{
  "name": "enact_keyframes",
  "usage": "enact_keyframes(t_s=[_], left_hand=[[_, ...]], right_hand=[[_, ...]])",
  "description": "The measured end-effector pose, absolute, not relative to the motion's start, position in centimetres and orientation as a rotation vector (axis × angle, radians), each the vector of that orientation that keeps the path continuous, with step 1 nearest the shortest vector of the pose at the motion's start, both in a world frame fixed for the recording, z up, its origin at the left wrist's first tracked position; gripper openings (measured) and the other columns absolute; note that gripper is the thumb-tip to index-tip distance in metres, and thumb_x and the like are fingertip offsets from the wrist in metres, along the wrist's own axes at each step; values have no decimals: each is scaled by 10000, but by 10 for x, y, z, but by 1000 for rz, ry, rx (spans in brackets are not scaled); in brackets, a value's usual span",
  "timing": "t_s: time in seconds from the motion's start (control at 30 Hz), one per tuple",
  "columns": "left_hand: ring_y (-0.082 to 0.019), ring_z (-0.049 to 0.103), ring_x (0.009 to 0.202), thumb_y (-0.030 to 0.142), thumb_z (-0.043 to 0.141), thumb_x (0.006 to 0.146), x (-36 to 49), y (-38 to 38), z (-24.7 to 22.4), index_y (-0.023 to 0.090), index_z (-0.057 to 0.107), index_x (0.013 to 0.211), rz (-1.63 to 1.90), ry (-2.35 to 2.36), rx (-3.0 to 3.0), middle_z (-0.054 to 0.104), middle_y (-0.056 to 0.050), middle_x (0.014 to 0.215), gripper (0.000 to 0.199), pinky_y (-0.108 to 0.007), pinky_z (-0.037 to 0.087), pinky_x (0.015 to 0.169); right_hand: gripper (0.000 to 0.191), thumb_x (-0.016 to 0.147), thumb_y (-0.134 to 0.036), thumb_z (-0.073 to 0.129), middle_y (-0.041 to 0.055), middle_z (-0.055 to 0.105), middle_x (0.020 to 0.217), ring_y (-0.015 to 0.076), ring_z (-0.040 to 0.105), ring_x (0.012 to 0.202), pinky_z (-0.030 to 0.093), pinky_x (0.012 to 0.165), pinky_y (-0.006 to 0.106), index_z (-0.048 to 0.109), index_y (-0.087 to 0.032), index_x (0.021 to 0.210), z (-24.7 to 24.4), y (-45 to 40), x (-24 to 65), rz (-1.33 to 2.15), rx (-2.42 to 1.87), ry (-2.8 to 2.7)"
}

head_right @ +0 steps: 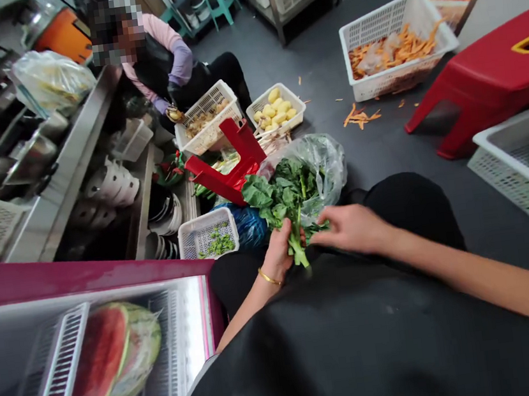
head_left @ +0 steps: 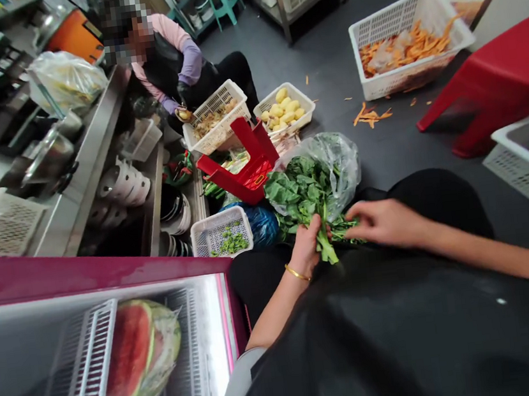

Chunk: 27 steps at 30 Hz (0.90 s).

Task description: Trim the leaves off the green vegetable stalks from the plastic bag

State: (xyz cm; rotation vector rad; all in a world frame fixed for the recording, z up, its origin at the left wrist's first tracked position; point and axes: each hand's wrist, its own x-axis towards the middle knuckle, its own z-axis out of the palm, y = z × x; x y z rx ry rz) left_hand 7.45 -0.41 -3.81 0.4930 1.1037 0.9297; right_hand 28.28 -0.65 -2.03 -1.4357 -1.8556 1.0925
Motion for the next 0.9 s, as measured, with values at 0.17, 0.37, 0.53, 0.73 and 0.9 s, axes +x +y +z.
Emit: enact_keyframes(t_s=[0.17,0.37,0.53,0.73,0.9], left_hand=[[-102,585,554,611,816,448,60,-6,-34,170,533,708,1225,1102,481,593,24,619,585,-196,407,473],[-84,523,467,403,857,512,23,-5,-31,156,591,822,1235,972,559,565,34,566,477,-202,407,462],[-103,581,526,253,804,568,9,-6,-32,137,625,802,1215,972,453,627,-4,617,317,-225,485,536],[-78,532,441,223,758,570,13,-11,-36,89,659,690,1155,1123,557,638,-36,610,205,-193,424,426],[-64,489,403,245,752,558,11,-4,-36,92,634,628,1204,1126,537,615,-33,566,206,-182,364,390]], right_hand=[[194,708,-358,636,17,630,603,152,574,547,409,528,251,557,-181,689,-6,14,181,1229,-1272,-2165],[160,667,-304,574,-20,586,502,147,558,454,464,469,267,575,-174,762,-13,26,186,1837,-1117,-1586],[242,601,-326,672,14,633,576,160,606,537,523,526,289,615,-151,759,-20,40,176,1889,-1123,-1242],[333,587,-419,768,60,667,633,151,623,564,504,520,244,604,-141,668,-11,79,163,2001,-1267,-1596],[385,700,-529,674,41,624,595,145,568,501,468,485,266,532,-172,672,-4,76,154,1670,-1349,-1600]])
